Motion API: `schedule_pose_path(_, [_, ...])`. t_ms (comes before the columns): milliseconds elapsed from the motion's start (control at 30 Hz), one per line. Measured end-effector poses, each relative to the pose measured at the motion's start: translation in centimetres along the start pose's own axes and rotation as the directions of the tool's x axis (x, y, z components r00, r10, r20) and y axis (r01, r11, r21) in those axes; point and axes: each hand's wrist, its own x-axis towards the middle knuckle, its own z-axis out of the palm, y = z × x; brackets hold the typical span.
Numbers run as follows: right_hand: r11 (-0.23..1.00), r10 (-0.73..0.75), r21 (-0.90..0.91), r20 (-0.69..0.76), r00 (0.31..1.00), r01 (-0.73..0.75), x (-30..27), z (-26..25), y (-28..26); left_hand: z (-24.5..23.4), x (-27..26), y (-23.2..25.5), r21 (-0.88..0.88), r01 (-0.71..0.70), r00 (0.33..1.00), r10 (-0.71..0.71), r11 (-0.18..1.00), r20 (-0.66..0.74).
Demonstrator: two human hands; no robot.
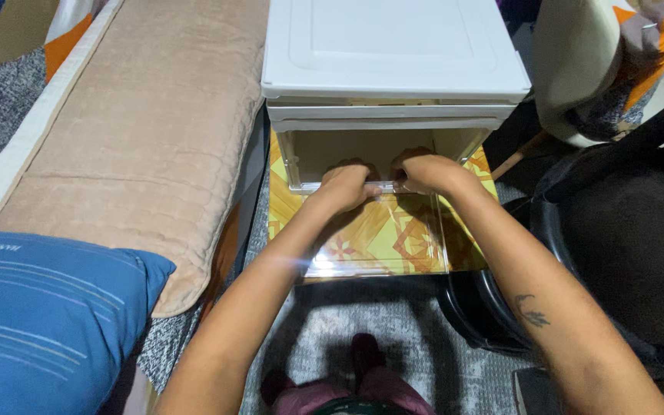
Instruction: The person assembles a white plastic storage unit by inserting clear drawer fronts into the frame and securing them. They repeatedly open and close the drawers to test the fit and alignment, adjusting the drawer fronts as needed.
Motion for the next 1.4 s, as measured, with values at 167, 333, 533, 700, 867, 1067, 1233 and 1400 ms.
schedule_pose_path(167, [0.984, -0.060, -0.166, 0.063, 0.996, 0.070, 1.5, -0.6, 0.1, 1.3, 1.4, -1.5, -0.098, 0.024, 0.998, -0.018, 0.995, 0.059])
schedule_pose_path(333, [0.991, -0.119, -0.051, 0.089, 0.989, 0.124, 1.9, -1.0, 0.5, 1.4, 2.4, -1.5, -0.122, 0.123, 0.988, -0.110, 0.985, 0.108])
schedule_pose_path(533, [0.992, -0.121, -0.013, 0.058, 0.991, 0.122, 1.7, 0.0, 1.8, 1.9, 3.6, -0.1, 0.078, 0.137, 0.971, -0.150, 0.987, 0.184])
schedule_pose_path(700, [0.999, 0.007, 0.041, 0.220, 0.975, -0.017, 3.4, 1.7, 2.9, 2.4, 3.3, 0.7, 0.102, 0.140, 0.961, -0.160, 0.985, 0.226])
schedule_pose_path(867, [0.999, -0.022, 0.036, 0.250, 0.968, 0.013, 4.8, 2.5, 3.5, 2.1, 3.6, 0.8, 0.126, 0.140, 0.957, -0.167, 0.982, 0.237])
schedule_pose_path(1067, [0.998, -0.050, 0.055, 0.220, 0.974, 0.039, 4.8, 2.9, 4.1, 2.6, 3.3, 0.6, 0.105, 0.160, 0.969, -0.176, 0.982, 0.174])
schedule_pose_path(1233, [0.999, -0.045, 0.037, 0.231, 0.972, 0.038, 4.6, 2.1, 3.5, 2.4, 3.6, 0.8, 0.116, 0.184, 0.964, -0.202, 0.976, 0.171])
schedule_pose_path(1400, [0.999, -0.044, -0.012, 0.117, 0.992, 0.046, 2.2, 1.3, 1.4, 3.4, 2.1, -0.6, 0.046, 0.102, 0.990, -0.106, 0.994, 0.089])
